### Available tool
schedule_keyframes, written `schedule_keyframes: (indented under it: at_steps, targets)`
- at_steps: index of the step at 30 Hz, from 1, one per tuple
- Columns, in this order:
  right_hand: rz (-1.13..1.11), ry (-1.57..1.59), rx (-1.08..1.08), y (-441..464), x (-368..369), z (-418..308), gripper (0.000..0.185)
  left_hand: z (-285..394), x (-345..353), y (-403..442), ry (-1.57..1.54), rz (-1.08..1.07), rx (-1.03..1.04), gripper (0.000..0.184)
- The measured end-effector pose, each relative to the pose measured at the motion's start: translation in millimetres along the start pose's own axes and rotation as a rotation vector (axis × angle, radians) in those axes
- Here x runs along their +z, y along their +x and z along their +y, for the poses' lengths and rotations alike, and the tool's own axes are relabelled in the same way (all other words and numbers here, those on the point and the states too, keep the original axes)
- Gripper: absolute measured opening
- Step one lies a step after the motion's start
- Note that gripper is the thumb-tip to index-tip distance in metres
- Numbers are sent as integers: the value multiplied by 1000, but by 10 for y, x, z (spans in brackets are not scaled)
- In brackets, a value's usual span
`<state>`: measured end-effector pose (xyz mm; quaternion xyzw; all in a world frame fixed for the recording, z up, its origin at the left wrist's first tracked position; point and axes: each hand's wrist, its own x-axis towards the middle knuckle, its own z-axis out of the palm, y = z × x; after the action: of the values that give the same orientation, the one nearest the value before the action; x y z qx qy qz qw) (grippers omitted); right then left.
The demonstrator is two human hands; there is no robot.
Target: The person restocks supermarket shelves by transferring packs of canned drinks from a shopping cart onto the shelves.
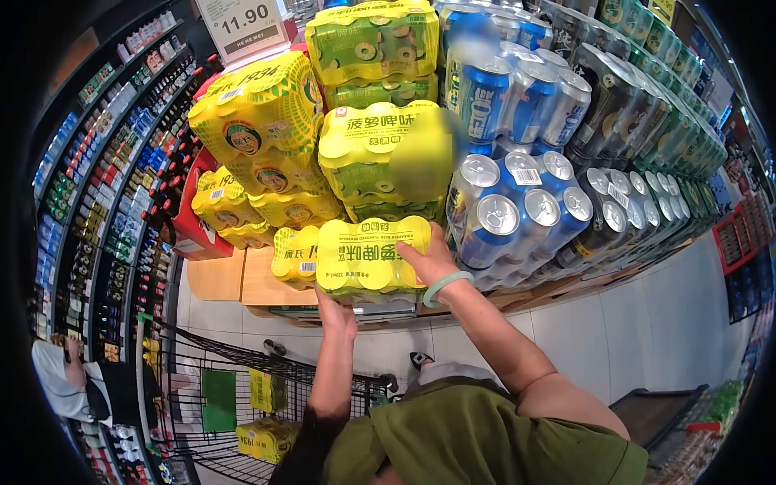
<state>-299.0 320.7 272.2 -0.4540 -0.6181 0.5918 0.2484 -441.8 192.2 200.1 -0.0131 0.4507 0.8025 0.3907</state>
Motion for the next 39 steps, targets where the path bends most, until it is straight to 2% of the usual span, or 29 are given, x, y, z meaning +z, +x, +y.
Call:
schedule_keyframes:
  at_steps: [4,10,13,16,20,23,24,26,28,30,31,32,33,34,36,39]
  targets:
    - [-62,35,63,-56,-20,-146,77,-17,-55,9,23,-24,-19,57]
    - [-27,49,-26,-60,-50,67,87,12,19,-33,54,16,-31,59]
    - [71,-52,-110,-117,-27,221,92,-5,-50,-20,61,30,-60,59]
    - [70,-28,-196,-293,-20,264,84,39,28,-43,93,-5,-64,57]
    - [17,-99,-246,-562,-51,169,84,13,22,8,20,-47,-48,57]
    - [70,-255,-555,-741,-80,367,87,13,-21,-3,45,-36,-52,56]
    - [82,-336,-525,-785,-80,526,86,9,-27,-13,67,-34,-49,55]
    - [31,-297,-423,-877,-85,773,85,116,63,-104,136,63,-103,53]
    - [4,-209,-334,-1061,-75,773,84,77,-71,-38,155,-9,-100,56]
    - [8,-210,-312,-1160,-57,796,77,150,-25,-107,127,-72,-117,65]
    - [-58,-149,-279,-1173,-57,796,72,165,-23,-119,124,-129,-104,75]
    - [-122,-86,-250,-1187,-46,801,68,193,-5,-157,133,-126,-116,75]
    - [-97,-84,-264,-1173,6,853,54,233,34,-196,109,-183,-108,77]
    - [-92,-81,-261,-1136,36,875,54,261,76,-218,83,-241,-97,79]
    - [-126,-84,-312,-1047,90,877,49,283,120,-243,106,-230,-100,82]
    - [-60,-56,-348,-948,170,837,41,305,160,-274,149,-233,-138,82]
